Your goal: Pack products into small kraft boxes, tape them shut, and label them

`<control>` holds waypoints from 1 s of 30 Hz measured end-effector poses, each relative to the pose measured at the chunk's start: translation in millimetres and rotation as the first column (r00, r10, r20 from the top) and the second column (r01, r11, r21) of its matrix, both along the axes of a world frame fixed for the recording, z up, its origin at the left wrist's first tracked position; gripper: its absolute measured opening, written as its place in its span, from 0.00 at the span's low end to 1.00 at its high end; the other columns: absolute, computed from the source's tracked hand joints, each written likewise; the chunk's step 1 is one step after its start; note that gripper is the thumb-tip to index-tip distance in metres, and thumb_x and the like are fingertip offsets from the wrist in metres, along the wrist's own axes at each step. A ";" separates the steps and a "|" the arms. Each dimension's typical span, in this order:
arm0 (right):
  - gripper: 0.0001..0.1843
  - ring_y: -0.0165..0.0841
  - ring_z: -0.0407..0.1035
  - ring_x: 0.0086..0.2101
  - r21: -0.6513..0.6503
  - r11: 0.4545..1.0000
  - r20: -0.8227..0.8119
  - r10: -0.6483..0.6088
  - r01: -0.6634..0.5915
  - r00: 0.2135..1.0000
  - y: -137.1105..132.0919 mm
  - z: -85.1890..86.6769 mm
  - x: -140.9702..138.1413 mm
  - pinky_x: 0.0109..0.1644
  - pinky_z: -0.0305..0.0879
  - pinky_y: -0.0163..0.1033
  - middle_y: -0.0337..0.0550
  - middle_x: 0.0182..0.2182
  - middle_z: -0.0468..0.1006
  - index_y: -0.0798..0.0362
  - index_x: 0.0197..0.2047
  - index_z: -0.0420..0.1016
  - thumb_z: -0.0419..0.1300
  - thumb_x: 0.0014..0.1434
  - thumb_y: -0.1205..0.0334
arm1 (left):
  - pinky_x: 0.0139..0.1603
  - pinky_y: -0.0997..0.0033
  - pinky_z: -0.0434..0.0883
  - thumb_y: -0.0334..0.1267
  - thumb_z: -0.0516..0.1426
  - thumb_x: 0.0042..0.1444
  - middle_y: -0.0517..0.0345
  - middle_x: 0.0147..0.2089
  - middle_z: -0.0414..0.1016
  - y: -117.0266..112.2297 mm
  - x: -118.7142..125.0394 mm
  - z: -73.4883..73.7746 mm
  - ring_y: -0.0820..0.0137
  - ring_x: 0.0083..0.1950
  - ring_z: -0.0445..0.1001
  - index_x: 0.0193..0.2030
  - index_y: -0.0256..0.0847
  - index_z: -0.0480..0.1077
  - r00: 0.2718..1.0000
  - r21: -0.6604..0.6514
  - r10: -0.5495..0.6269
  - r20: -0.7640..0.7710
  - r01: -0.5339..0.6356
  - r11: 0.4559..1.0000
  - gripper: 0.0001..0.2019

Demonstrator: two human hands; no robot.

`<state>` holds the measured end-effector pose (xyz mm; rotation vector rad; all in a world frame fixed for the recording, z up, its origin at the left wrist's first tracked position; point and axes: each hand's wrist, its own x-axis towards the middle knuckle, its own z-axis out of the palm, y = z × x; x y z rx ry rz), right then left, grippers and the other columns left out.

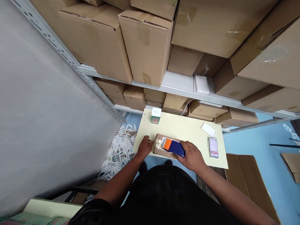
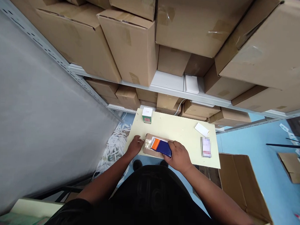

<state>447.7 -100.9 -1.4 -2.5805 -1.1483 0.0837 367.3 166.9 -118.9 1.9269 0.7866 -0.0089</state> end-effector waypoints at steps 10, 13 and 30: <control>0.33 0.49 0.71 0.49 -0.041 0.999 -0.054 -0.028 0.026 0.998 9.6 7.7 4.9 0.55 0.71 0.53 0.56 0.50 0.76 0.56 0.64 0.67 0.65 0.59 0.53 | 0.77 0.38 0.39 0.64 0.61 0.54 0.34 0.79 0.45 -14.1 -7.7 47.8 0.43 0.80 0.41 0.78 0.32 0.47 0.652 0.676 -0.753 -0.089 0.595 0.435 0.55; 0.33 0.48 0.71 0.49 -0.062 0.997 -0.072 -0.050 0.045 0.996 14.9 12.9 6.3 0.55 0.71 0.52 0.55 0.50 0.76 0.55 0.64 0.67 0.66 0.58 0.55 | 0.76 0.40 0.40 0.62 0.62 0.54 0.35 0.79 0.45 -17.9 1.3 48.1 0.44 0.80 0.41 0.78 0.33 0.48 0.658 0.695 -0.739 -0.146 0.600 0.396 0.53; 0.33 0.45 0.73 0.47 -0.101 0.995 -0.171 0.003 -0.020 0.985 -4.7 20.7 22.3 0.53 0.69 0.49 0.54 0.49 0.76 0.54 0.66 0.65 0.63 0.61 0.51 | 0.77 0.39 0.42 0.63 0.61 0.53 0.30 0.76 0.54 -17.7 24.9 47.4 0.39 0.79 0.45 0.78 0.31 0.46 0.580 0.697 -0.802 -0.145 0.635 0.334 0.55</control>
